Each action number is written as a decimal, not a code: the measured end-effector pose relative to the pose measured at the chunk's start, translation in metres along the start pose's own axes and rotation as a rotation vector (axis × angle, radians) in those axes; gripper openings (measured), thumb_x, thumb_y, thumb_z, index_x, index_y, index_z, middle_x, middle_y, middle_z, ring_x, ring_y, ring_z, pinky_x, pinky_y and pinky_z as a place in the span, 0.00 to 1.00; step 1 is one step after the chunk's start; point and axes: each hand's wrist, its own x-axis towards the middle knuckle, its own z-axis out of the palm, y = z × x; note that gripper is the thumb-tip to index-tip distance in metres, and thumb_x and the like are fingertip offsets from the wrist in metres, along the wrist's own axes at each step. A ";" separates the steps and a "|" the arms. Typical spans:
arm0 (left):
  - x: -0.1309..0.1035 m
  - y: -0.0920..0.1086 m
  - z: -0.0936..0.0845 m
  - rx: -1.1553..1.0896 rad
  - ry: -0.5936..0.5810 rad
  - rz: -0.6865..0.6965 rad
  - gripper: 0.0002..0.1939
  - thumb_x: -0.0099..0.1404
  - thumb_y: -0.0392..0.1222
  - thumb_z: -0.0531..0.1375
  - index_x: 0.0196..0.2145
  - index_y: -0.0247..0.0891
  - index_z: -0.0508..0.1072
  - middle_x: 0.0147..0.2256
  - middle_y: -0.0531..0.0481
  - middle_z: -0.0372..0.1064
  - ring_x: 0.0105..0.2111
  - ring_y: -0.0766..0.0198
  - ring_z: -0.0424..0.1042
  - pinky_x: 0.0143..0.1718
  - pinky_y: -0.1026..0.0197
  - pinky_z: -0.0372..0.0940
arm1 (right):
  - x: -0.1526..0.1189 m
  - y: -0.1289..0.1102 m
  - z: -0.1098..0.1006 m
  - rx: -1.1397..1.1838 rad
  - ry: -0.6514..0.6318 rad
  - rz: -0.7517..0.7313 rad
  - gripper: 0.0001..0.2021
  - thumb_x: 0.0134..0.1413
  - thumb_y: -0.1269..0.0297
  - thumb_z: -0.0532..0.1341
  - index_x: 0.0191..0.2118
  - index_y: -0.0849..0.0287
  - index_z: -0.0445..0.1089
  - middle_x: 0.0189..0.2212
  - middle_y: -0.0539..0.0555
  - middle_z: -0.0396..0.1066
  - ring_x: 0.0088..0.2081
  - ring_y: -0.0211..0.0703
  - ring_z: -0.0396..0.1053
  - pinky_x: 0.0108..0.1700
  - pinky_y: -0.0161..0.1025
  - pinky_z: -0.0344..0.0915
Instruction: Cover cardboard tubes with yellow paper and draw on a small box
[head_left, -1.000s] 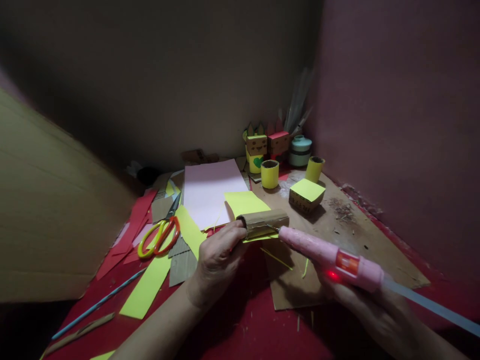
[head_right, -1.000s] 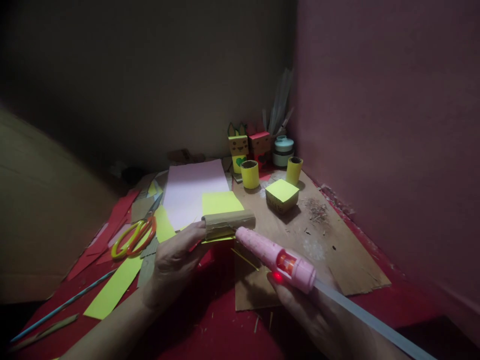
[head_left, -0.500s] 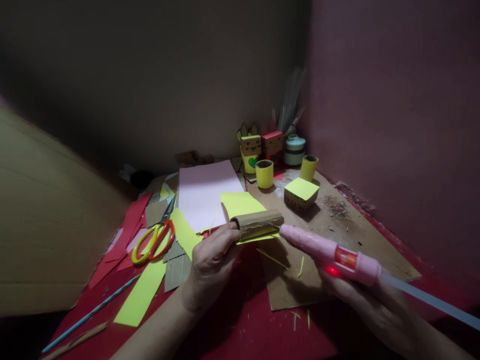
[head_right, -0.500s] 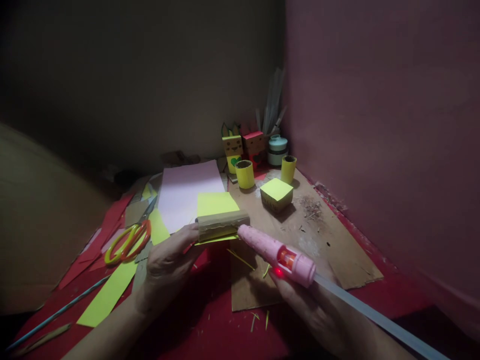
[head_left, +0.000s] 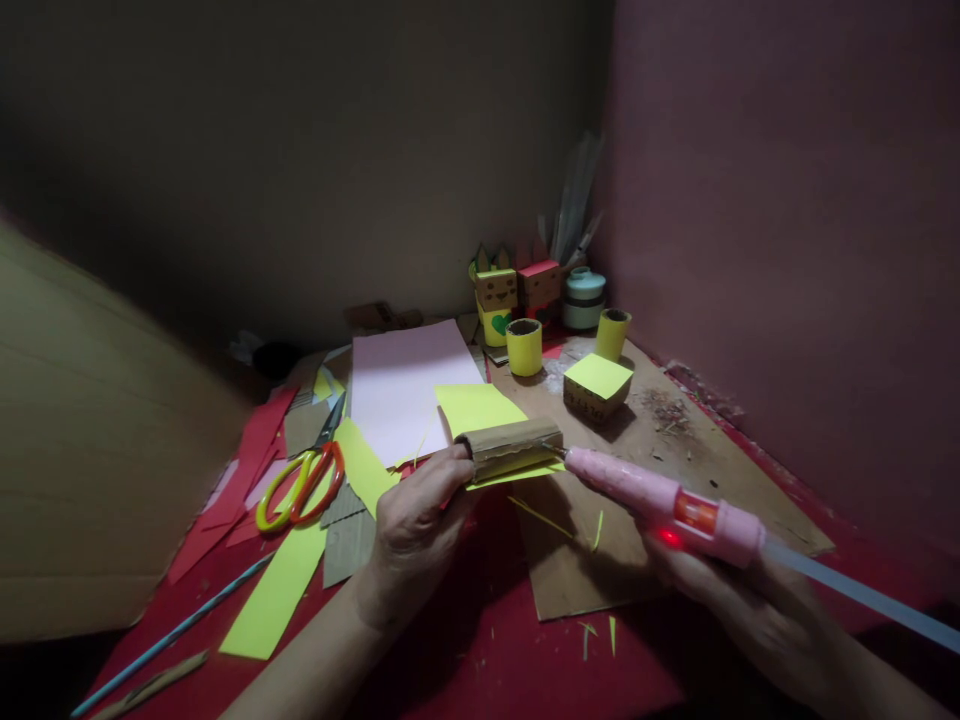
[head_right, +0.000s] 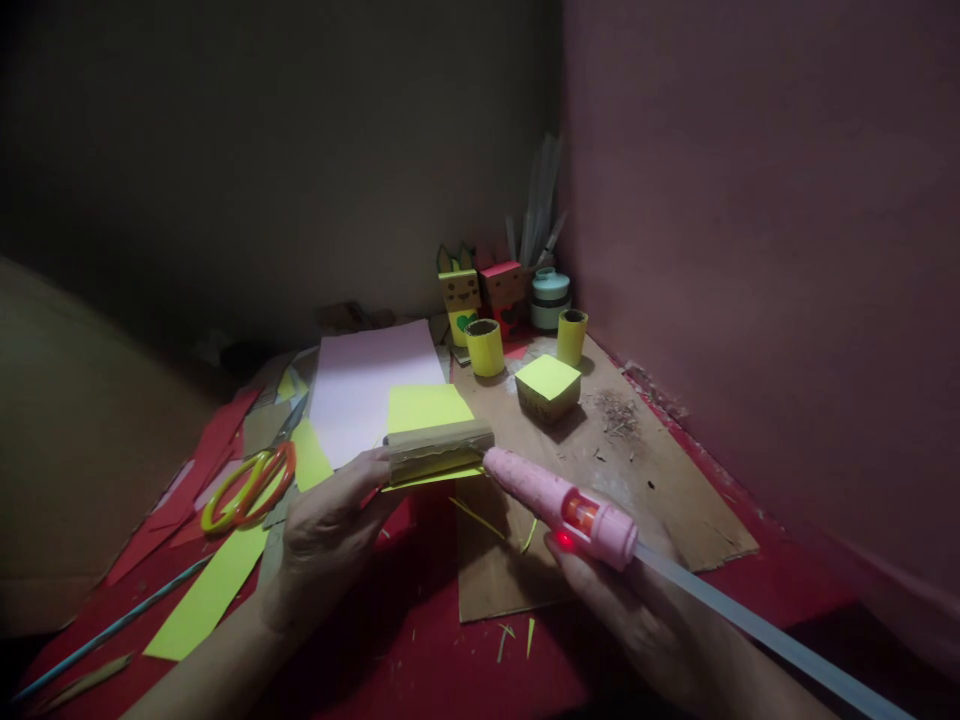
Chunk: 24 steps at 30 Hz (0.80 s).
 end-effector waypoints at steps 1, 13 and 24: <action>0.000 0.000 0.000 0.000 0.006 0.001 0.09 0.62 0.28 0.58 0.38 0.37 0.73 0.37 0.46 0.74 0.38 0.63 0.74 0.39 0.62 0.71 | 0.000 0.000 0.000 0.003 -0.009 0.003 0.21 0.61 0.61 0.54 0.60 0.42 0.61 0.55 0.45 0.67 0.59 0.51 0.61 0.61 0.46 0.59; 0.000 0.000 0.001 -0.012 0.020 0.004 0.08 0.62 0.29 0.58 0.37 0.37 0.73 0.38 0.45 0.75 0.38 0.64 0.75 0.39 0.61 0.71 | 0.001 -0.001 0.001 -0.014 -0.005 -0.015 0.22 0.62 0.62 0.54 0.61 0.44 0.58 0.59 0.45 0.63 0.60 0.49 0.58 0.62 0.47 0.55; 0.001 -0.001 0.000 0.037 0.031 0.034 0.07 0.62 0.29 0.58 0.36 0.37 0.72 0.36 0.46 0.75 0.36 0.64 0.75 0.37 0.62 0.72 | -0.014 0.026 -0.003 -0.074 0.018 0.037 0.21 0.61 0.61 0.55 0.60 0.46 0.62 0.54 0.48 0.69 0.57 0.53 0.63 0.61 0.49 0.59</action>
